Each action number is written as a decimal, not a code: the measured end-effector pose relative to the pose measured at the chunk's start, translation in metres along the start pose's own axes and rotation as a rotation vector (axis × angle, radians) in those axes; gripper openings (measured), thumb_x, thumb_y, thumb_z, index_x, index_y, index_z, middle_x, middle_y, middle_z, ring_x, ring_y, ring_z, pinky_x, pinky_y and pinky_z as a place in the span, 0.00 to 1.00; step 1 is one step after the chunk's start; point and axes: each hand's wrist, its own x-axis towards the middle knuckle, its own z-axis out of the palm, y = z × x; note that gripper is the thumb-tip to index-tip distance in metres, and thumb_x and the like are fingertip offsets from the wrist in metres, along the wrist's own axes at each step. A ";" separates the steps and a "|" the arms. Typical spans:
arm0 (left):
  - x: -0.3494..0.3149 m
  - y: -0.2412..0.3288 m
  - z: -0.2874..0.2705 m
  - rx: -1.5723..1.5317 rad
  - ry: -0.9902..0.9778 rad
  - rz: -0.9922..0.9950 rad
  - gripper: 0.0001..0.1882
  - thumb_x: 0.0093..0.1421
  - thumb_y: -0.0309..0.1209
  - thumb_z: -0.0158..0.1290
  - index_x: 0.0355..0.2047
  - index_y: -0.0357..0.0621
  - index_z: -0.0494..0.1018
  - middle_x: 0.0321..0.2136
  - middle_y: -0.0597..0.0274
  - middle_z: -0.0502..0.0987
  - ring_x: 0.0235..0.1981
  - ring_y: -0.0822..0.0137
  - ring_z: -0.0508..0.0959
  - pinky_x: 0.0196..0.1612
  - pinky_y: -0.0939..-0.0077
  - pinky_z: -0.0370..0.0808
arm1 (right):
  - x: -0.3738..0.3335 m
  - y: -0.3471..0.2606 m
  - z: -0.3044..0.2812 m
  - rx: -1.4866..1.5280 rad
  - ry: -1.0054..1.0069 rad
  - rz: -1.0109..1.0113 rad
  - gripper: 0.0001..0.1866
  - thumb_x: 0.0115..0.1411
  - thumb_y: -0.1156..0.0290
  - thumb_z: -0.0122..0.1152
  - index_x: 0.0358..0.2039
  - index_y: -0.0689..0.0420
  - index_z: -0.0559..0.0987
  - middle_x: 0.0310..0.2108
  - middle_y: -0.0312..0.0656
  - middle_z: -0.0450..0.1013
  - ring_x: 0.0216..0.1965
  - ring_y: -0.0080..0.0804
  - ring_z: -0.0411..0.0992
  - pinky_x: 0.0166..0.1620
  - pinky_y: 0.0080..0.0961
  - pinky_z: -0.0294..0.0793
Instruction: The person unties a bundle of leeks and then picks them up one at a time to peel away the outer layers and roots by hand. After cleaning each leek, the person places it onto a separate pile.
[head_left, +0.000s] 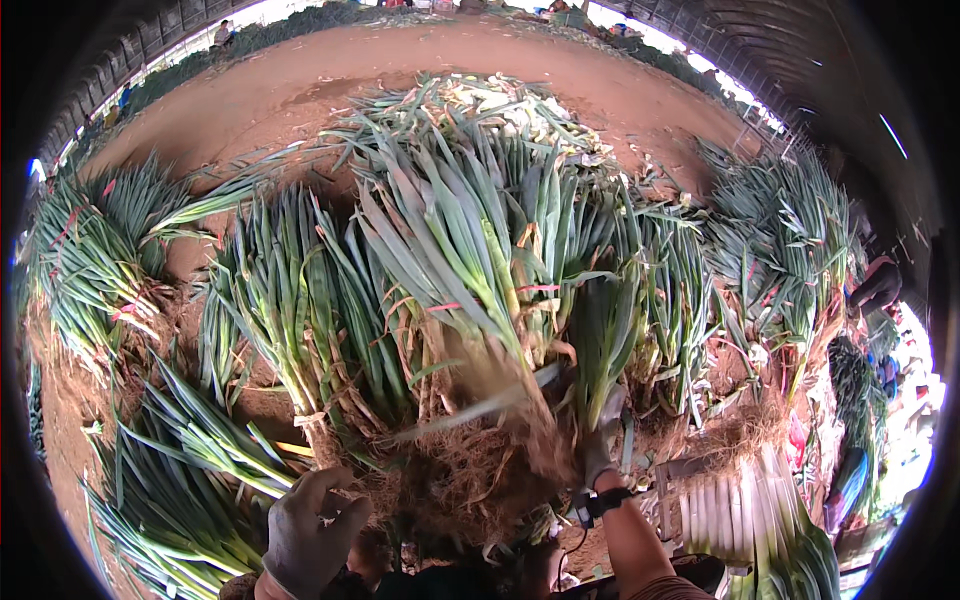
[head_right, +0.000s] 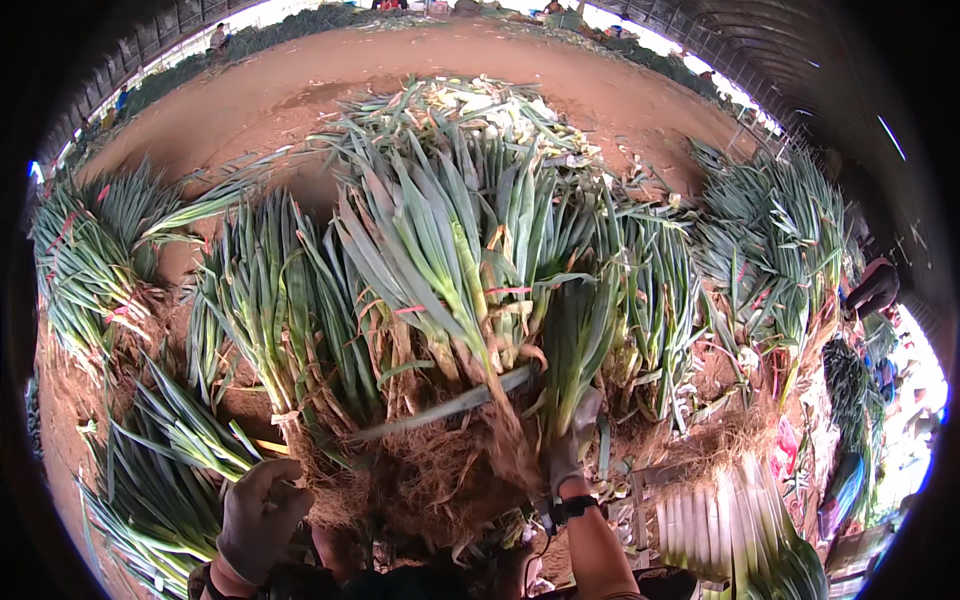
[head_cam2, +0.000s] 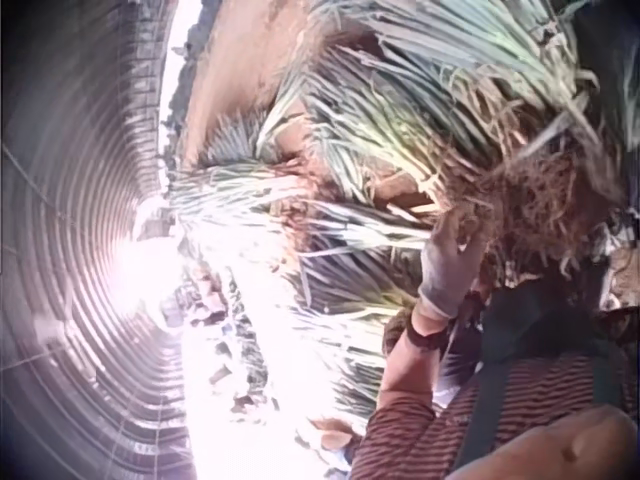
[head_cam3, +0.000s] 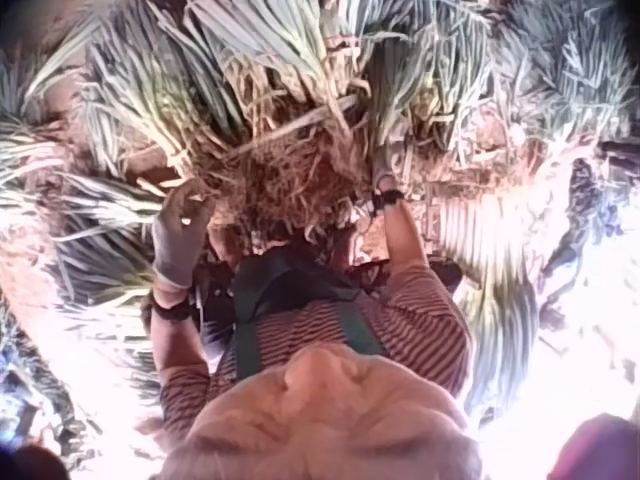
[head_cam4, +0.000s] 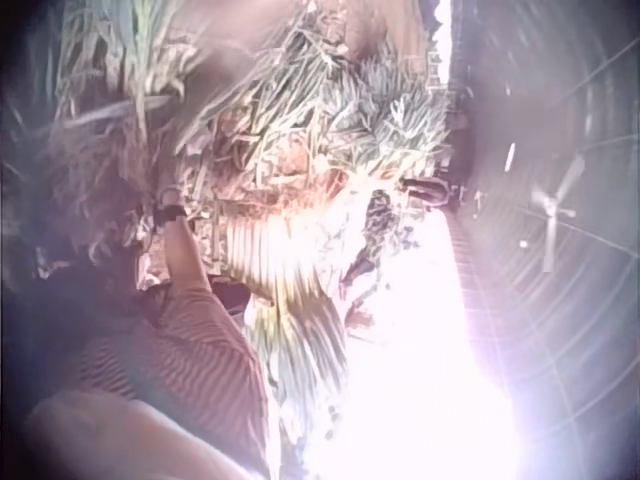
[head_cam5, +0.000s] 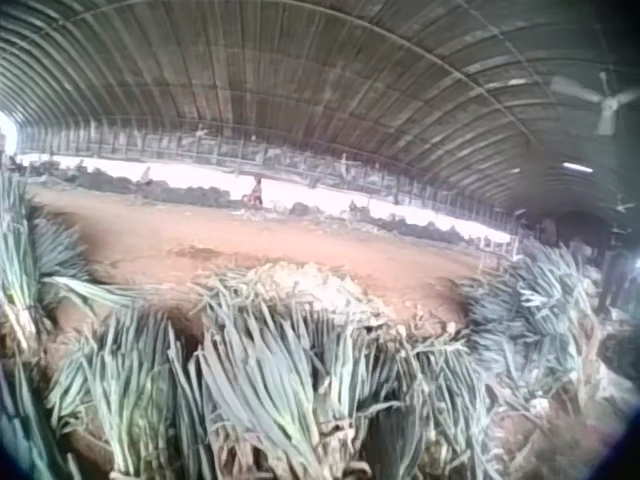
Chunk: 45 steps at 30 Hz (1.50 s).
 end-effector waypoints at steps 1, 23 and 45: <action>-0.002 0.003 -0.001 0.074 -0.016 0.059 0.18 0.50 0.24 0.61 0.42 0.35 0.75 0.25 0.59 0.80 0.25 0.72 0.79 0.31 0.79 0.75 | -0.026 0.003 0.001 -0.083 -0.008 0.063 0.24 0.61 0.56 0.54 0.51 0.59 0.73 0.42 0.55 0.75 0.43 0.55 0.73 0.45 0.40 0.74; -0.014 -0.001 -0.003 0.245 -0.106 0.207 0.18 0.51 0.30 0.63 0.41 0.35 0.75 0.32 0.54 0.80 0.31 0.66 0.81 0.34 0.75 0.76 | -0.109 -0.115 0.025 0.427 0.147 -0.360 0.10 0.62 0.63 0.59 0.37 0.55 0.78 0.27 0.34 0.73 0.27 0.22 0.69 0.29 0.21 0.67; -0.022 0.017 0.006 0.258 -0.199 0.211 0.19 0.53 0.38 0.63 0.41 0.40 0.76 0.33 0.52 0.80 0.32 0.57 0.82 0.36 0.69 0.78 | 0.021 -0.288 0.035 -0.492 0.242 -0.527 0.12 0.60 0.62 0.52 0.36 0.53 0.81 0.31 0.46 0.79 0.33 0.49 0.77 0.36 0.42 0.76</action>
